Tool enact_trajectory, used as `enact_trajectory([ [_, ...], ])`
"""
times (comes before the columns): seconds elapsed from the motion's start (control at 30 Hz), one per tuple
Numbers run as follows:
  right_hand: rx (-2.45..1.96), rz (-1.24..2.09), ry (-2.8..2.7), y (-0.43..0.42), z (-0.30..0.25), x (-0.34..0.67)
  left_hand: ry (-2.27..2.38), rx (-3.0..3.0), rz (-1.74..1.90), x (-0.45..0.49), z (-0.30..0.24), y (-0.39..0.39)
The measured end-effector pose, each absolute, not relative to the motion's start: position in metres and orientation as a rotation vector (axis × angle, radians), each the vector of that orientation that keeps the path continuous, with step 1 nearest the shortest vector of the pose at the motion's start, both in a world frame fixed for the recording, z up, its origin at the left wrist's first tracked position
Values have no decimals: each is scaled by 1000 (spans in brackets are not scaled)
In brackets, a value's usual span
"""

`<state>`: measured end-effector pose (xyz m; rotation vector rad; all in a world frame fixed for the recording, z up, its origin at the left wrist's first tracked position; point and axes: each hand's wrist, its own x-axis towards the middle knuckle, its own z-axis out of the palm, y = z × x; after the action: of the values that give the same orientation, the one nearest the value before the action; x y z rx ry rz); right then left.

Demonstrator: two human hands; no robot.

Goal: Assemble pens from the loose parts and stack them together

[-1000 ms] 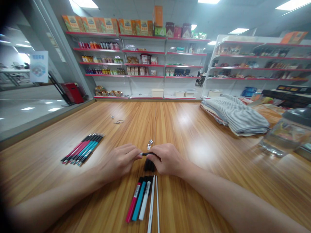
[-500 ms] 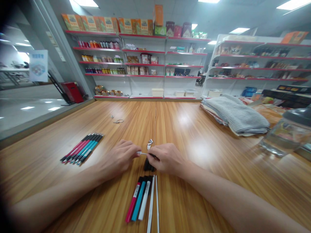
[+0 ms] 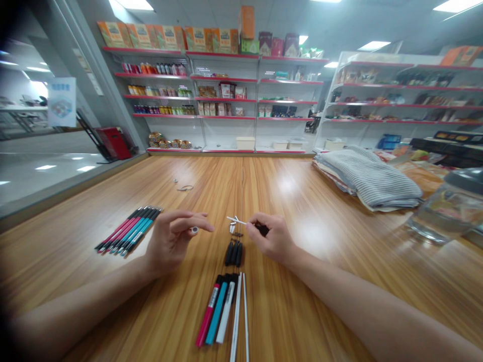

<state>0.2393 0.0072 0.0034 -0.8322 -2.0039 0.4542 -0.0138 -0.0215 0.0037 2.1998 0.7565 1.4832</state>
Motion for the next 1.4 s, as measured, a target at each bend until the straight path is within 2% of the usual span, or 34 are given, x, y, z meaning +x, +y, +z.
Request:
enact_trajectory([
  [0.2,-756,357,-2118,5,3,239,646,2062,1539,-4,10,-33],
  [0.37,-754,339,-2145,6,1,240,567,2176,1560,-4,7,-31],
  [0.63,-726,338,-2169,5,0,238,624,2123,1529,-9,1,-31],
  [0.73,-840,293,-2124,8,1,237,740,1840,1508,-6,1,-28],
  [0.97,-1316,152,-2022,25,-5,239,957,461,1318,-14,11,3],
  [1.4,-1340,184,-2023,33,-13,240,1046,342,1110,-19,22,4],
])
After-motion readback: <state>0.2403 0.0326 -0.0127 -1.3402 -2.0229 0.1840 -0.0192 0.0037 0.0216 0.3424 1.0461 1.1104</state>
